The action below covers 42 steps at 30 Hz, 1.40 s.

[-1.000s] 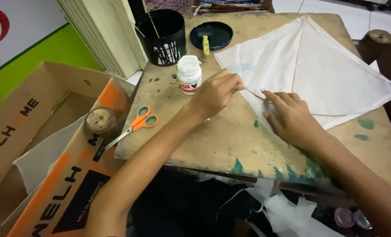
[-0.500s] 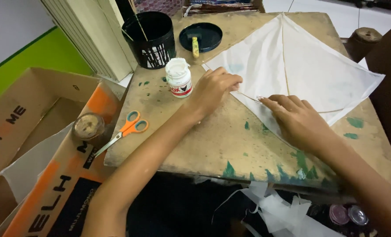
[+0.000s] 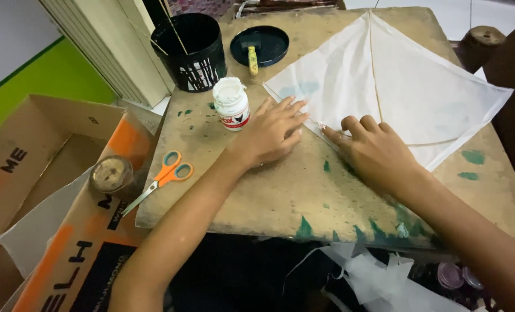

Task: Applying glue to the edges of a kite and folding the paper over the frame to secure it.

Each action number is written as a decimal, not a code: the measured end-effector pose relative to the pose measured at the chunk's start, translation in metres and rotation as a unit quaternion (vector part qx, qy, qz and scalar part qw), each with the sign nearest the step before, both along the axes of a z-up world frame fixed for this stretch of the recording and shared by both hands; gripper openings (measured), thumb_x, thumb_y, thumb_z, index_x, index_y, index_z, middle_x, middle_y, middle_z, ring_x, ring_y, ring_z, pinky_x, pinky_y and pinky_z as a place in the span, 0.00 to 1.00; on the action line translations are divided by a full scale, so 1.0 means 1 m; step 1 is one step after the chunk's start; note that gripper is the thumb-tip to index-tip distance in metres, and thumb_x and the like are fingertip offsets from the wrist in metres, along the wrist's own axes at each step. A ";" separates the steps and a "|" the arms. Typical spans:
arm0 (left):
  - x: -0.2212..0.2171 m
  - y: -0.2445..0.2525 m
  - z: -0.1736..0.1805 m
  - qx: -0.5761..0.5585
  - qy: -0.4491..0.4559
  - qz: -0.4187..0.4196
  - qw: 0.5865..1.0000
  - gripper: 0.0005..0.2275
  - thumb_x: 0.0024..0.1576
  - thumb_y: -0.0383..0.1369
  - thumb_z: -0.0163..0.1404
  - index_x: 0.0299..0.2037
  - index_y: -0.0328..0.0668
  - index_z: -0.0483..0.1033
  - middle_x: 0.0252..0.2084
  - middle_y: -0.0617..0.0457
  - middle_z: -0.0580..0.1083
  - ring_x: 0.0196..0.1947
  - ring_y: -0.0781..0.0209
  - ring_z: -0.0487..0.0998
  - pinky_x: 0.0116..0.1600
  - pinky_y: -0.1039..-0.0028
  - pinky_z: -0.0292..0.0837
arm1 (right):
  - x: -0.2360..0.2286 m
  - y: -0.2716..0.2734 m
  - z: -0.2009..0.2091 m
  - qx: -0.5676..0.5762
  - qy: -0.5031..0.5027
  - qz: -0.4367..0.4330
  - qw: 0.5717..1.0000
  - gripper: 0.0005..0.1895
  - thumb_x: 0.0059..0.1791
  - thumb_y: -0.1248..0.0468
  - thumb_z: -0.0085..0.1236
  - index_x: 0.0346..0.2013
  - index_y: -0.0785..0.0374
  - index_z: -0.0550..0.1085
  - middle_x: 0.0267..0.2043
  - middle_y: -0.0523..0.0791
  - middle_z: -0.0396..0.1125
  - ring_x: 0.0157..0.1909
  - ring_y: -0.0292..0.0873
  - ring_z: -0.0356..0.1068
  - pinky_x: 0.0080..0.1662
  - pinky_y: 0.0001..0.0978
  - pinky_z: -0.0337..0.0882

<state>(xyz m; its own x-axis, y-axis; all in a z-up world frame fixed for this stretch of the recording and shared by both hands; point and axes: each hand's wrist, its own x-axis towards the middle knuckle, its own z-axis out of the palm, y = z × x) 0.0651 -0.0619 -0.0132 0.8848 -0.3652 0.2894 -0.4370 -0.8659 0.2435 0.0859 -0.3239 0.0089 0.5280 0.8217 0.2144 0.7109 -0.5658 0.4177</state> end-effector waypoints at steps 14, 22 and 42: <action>-0.001 0.003 0.000 -0.012 0.020 0.037 0.999 0.22 0.60 0.44 0.38 0.61 0.53 0.77 0.69 0.44 0.68 0.72 0.42 0.62 0.73 0.37 0.47 | 0.007 0.012 -0.004 -0.038 -0.037 -0.010 0.999 0.24 0.53 0.58 0.49 0.65 0.39 0.70 0.47 0.42 0.64 0.48 0.46 0.70 0.42 0.36 0.74; -0.004 0.000 0.004 -0.020 0.047 0.042 0.998 0.24 0.59 0.46 0.37 0.61 0.51 0.77 0.70 0.41 0.66 0.74 0.40 0.59 0.74 0.39 0.45 | -0.005 -0.008 0.007 -0.102 -0.032 -0.026 0.994 0.25 0.52 0.62 0.47 0.64 0.36 0.69 0.52 0.42 0.64 0.51 0.45 0.70 0.45 0.35 0.75; -0.008 -0.002 0.011 -0.057 0.097 0.047 0.993 0.25 0.62 0.47 0.32 0.65 0.50 0.72 0.75 0.39 0.54 0.76 0.40 0.47 0.75 0.48 0.37 | 0.006 0.006 0.005 0.031 0.218 0.008 0.975 0.42 0.50 0.29 0.26 0.72 0.45 0.58 0.81 0.50 0.36 0.79 0.65 0.30 0.67 0.71 0.38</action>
<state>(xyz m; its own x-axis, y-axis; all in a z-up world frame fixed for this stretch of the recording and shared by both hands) 0.0571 -0.0641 -0.0025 0.9565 -0.2538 0.1441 -0.2912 -0.8627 0.4135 0.0921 -0.3182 0.0141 0.5682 0.8226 0.0218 0.8217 -0.5686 0.0379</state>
